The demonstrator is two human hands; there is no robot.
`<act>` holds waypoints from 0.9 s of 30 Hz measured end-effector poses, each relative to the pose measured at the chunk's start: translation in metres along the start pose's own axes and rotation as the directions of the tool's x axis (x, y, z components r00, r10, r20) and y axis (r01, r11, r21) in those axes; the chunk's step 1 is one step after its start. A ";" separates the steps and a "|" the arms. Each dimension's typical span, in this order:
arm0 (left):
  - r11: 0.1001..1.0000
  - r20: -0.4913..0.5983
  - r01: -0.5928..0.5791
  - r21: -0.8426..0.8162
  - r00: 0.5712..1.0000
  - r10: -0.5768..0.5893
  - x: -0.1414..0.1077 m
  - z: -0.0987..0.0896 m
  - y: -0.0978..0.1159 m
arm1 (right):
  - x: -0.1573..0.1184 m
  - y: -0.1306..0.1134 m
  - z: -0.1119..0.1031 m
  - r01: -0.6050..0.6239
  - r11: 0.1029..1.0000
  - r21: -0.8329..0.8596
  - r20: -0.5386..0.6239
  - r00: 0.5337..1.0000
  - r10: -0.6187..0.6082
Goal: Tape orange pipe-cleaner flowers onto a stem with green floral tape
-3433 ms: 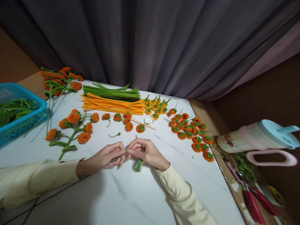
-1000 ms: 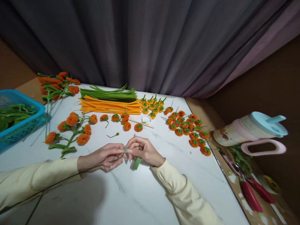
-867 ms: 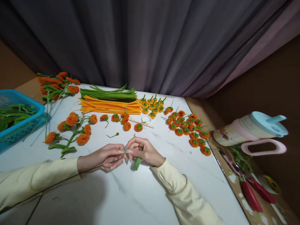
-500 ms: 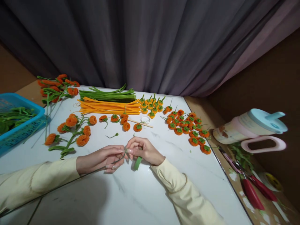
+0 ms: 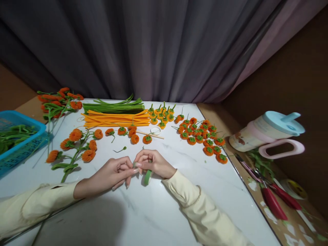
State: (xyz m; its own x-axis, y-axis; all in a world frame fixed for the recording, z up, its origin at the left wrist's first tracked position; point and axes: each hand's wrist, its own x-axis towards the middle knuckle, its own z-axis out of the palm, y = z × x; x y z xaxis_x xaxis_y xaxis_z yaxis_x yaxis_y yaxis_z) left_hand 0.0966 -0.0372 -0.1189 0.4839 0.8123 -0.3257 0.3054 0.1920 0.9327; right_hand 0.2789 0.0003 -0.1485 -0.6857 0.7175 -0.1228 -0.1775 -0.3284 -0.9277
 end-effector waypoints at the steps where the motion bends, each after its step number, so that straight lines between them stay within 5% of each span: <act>1: 0.998 -0.025 -0.019 0.062 0.999 0.020 -0.001 0.001 0.001 | 0.000 0.000 0.000 0.000 1.000 -0.001 0.002 1.000 0.000; 8: 0.881 -0.095 -0.199 0.430 0.960 0.263 -0.006 0.000 0.003 | 0.000 0.000 0.000 0.017 1.000 -0.009 -0.003 1.000 -0.017; 16: 0.836 -0.095 -0.153 0.526 0.967 0.237 -0.008 -0.005 0.006 | 0.000 0.000 0.001 0.021 0.999 -0.033 -0.008 1.000 -0.022; 22: 0.889 -0.119 -0.127 0.439 0.973 0.198 -0.008 -0.006 0.009 | 0.001 0.003 0.000 0.060 0.998 0.010 -0.034 0.998 -0.060; 27: 0.996 -0.068 0.003 0.094 0.998 0.003 0.000 -0.008 0.005 | 0.001 0.003 0.001 0.064 0.997 -0.042 -0.063 0.996 -0.067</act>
State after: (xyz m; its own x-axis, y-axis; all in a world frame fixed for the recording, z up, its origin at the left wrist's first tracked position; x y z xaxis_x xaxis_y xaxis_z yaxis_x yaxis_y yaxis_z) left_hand 0.0921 -0.0319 -0.1130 0.4281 0.8484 -0.3114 0.3823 0.1422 0.9130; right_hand 0.2765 -0.0005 -0.1505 -0.6266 0.7750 -0.0826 -0.1912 -0.2556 -0.9477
